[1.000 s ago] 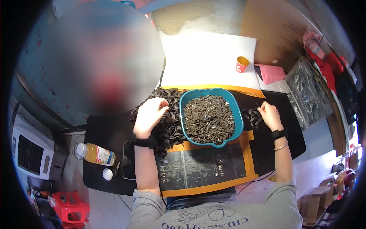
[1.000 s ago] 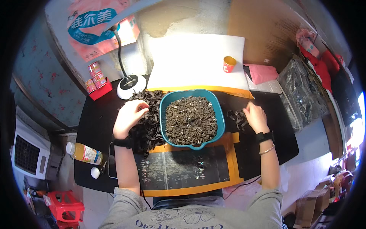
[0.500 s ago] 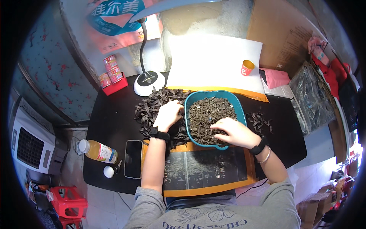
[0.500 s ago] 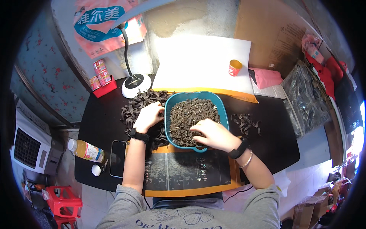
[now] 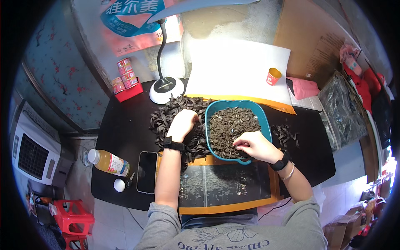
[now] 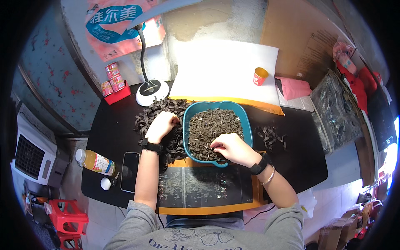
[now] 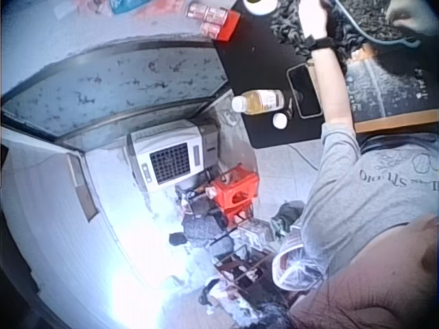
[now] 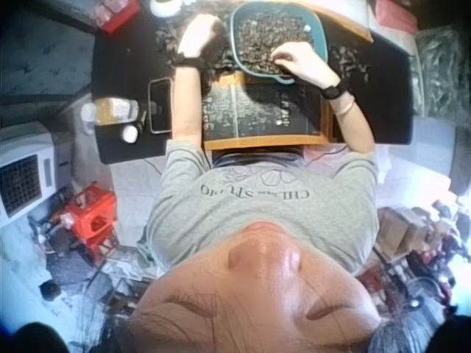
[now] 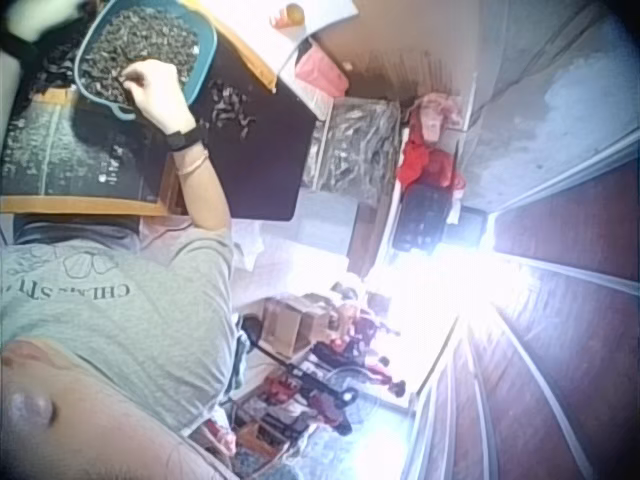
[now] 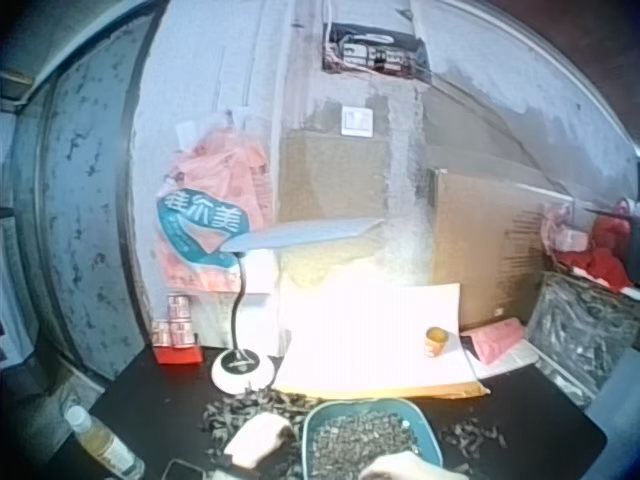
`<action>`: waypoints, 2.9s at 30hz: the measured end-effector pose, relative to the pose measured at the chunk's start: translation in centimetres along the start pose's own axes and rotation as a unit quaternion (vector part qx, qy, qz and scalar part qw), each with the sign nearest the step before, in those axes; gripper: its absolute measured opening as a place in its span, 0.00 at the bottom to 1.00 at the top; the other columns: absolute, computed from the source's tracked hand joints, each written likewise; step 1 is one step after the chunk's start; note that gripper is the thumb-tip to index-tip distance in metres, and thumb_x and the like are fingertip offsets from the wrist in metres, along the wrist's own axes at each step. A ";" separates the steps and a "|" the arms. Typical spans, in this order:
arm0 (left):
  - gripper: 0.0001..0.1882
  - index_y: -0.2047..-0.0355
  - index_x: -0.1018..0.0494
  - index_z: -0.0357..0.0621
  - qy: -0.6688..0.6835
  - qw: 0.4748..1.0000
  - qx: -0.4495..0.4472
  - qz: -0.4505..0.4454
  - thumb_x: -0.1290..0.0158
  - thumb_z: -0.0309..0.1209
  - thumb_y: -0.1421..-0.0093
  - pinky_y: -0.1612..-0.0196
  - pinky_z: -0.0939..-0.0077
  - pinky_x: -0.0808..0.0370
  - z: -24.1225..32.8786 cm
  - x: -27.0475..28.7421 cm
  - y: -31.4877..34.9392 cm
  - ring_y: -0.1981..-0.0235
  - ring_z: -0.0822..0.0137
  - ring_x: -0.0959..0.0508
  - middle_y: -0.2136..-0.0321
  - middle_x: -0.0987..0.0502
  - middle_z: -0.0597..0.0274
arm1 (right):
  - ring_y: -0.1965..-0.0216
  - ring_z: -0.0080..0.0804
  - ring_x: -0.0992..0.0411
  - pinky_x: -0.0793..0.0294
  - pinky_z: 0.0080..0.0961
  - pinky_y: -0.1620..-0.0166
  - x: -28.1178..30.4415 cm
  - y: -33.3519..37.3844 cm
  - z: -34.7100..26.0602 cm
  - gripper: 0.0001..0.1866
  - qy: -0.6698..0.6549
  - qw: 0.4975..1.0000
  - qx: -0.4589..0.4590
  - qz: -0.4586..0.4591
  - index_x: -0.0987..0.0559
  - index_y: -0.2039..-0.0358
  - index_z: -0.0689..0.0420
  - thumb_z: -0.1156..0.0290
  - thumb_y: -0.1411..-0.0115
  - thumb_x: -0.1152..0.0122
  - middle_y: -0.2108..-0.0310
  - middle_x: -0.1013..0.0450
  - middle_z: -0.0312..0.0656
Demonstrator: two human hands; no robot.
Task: The recorder is meticulously inspecting and sorting through a bowl of small, dark material scraps or components at a workbench.
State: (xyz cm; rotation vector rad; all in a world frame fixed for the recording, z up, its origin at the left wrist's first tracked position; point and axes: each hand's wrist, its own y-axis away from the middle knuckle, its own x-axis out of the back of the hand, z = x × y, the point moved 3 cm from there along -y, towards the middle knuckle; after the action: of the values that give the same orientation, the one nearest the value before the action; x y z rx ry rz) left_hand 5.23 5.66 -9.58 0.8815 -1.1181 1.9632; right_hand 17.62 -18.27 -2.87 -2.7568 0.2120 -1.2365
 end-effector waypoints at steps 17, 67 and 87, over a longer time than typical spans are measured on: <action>0.07 0.72 0.26 0.38 0.144 0.979 0.075 0.121 0.48 0.21 0.55 0.67 0.72 0.27 1.9 4.9 -1.0 0.73 0.62 0.24 0.76 0.26 0.56 | 0.71 0.14 0.29 0.28 0.13 0.68 3.3 1.4 -4.1 0.08 -0.236 0.959 -0.100 0.120 0.23 0.68 0.61 0.74 0.49 0.35 0.74 0.25 0.34; 0.07 0.68 0.26 0.30 0.675 0.733 0.025 0.074 0.46 0.14 0.48 0.72 0.84 0.22 18.8 13.5 3.0 0.71 0.74 0.24 0.69 0.25 0.56 | 0.66 0.33 0.27 0.26 0.23 0.64 4.4 -0.9 -10.6 0.14 -0.439 0.848 0.223 0.196 0.24 0.65 0.68 0.88 0.55 0.36 0.66 0.27 0.50; 0.10 0.65 0.28 0.31 0.680 0.733 0.010 0.028 0.45 0.13 0.49 0.68 0.82 0.22 18.2 13.3 2.7 0.68 0.71 0.23 0.70 0.26 0.57 | 0.68 0.32 0.25 0.26 0.22 0.66 4.9 -0.7 -11.4 0.13 -0.288 0.909 0.222 0.205 0.22 0.64 0.64 0.85 0.53 0.36 0.68 0.25 0.45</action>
State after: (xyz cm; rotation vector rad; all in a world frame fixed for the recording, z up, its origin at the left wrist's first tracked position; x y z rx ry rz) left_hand -0.04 -8.44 7.36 -0.6572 -0.1915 1.9148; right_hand 12.35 -18.97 8.40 -2.3666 0.3691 -0.2898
